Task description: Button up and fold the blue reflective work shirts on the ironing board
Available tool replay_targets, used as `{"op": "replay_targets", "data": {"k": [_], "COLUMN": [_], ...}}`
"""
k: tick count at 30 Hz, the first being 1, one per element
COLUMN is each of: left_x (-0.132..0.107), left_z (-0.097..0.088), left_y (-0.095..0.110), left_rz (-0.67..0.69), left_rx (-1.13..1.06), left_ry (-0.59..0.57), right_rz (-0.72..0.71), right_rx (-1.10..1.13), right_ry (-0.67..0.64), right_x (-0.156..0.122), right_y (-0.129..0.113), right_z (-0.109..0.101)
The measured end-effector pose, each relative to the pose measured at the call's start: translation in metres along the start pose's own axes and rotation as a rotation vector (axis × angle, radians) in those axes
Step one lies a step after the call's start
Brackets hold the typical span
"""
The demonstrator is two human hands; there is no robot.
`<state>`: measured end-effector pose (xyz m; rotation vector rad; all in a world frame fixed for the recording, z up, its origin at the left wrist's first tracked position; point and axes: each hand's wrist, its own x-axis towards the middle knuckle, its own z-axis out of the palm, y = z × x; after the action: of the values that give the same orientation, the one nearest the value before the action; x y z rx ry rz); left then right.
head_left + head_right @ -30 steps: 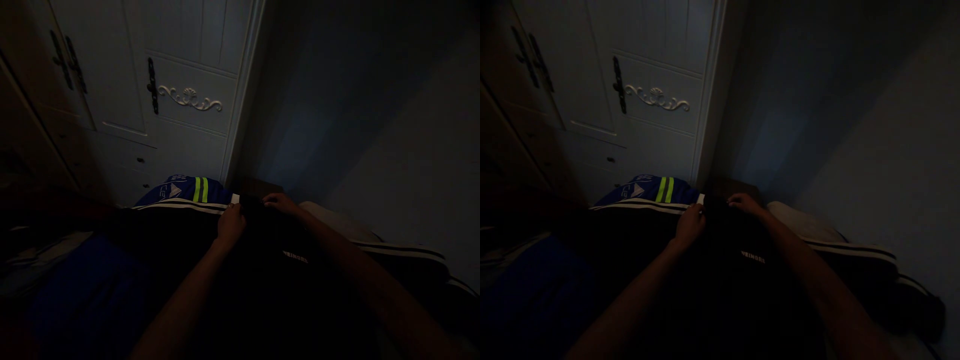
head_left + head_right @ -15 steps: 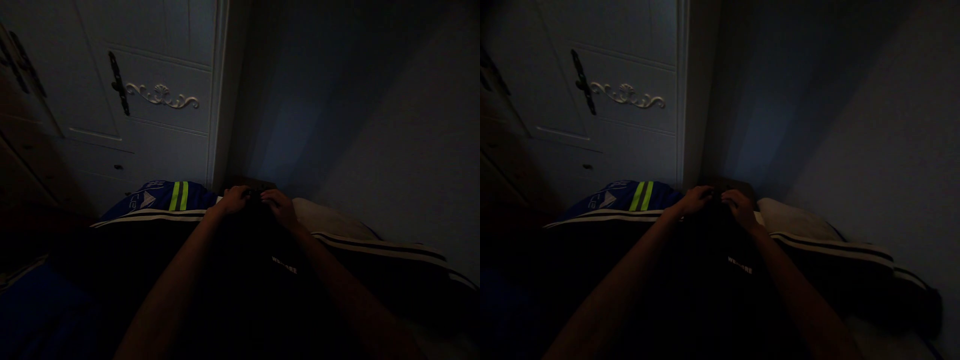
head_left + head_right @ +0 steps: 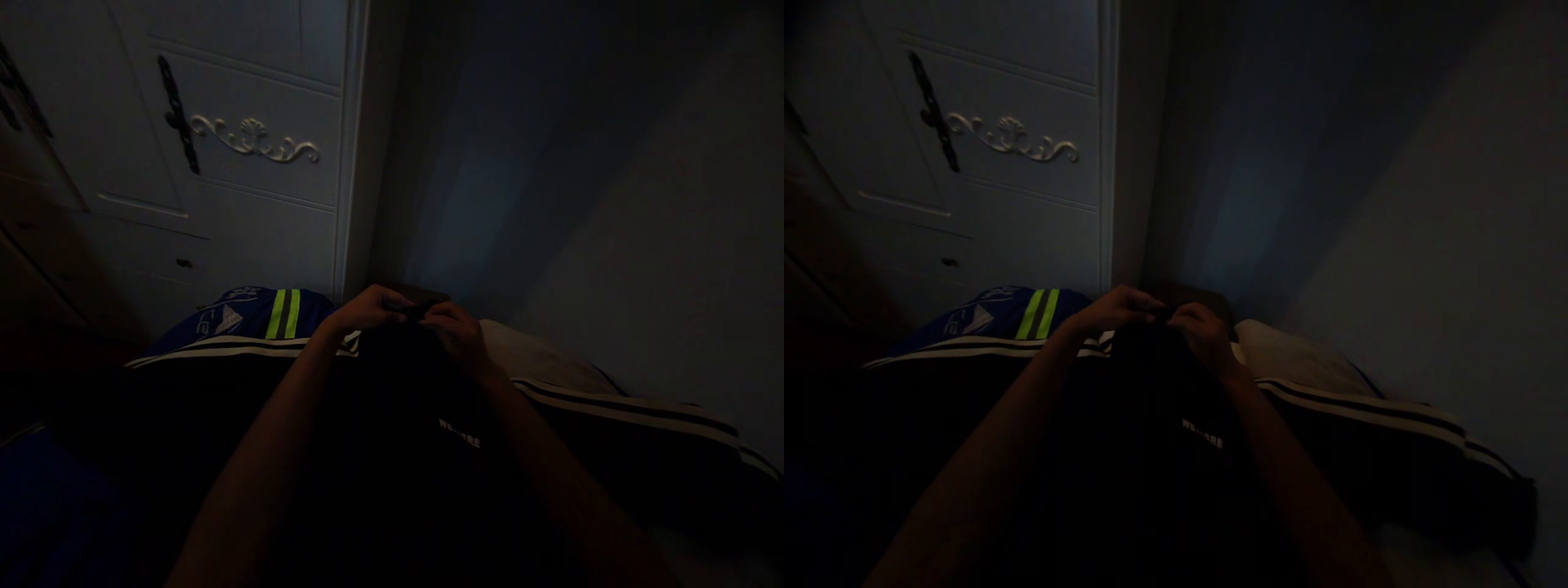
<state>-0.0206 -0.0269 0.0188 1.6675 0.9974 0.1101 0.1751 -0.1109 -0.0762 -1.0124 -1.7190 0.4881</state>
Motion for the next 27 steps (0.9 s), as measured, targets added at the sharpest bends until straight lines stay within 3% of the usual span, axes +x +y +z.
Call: {"op": "replay_targets", "data": {"k": [4, 13, 27], "left_x": [-0.001, 0.001, 0.000], "left_z": [-0.002, 0.013, 0.017], "left_y": [0.009, 0.038, 0.041], "left_rz": [-0.022, 0.016, 0.130], "left_rx": [0.090, 0.314, 0.423], "left_ry": [-0.012, 0.019, 0.016], "right_rz": [-0.034, -0.017, -0.131], "right_rx": [-0.060, -0.099, -0.089], "right_ry": [0.014, 0.096, 0.184], "right_x": [0.001, 0.000, -0.006], "right_y": [-0.007, -0.013, -0.005], "right_z": [0.000, -0.002, 0.004]}}
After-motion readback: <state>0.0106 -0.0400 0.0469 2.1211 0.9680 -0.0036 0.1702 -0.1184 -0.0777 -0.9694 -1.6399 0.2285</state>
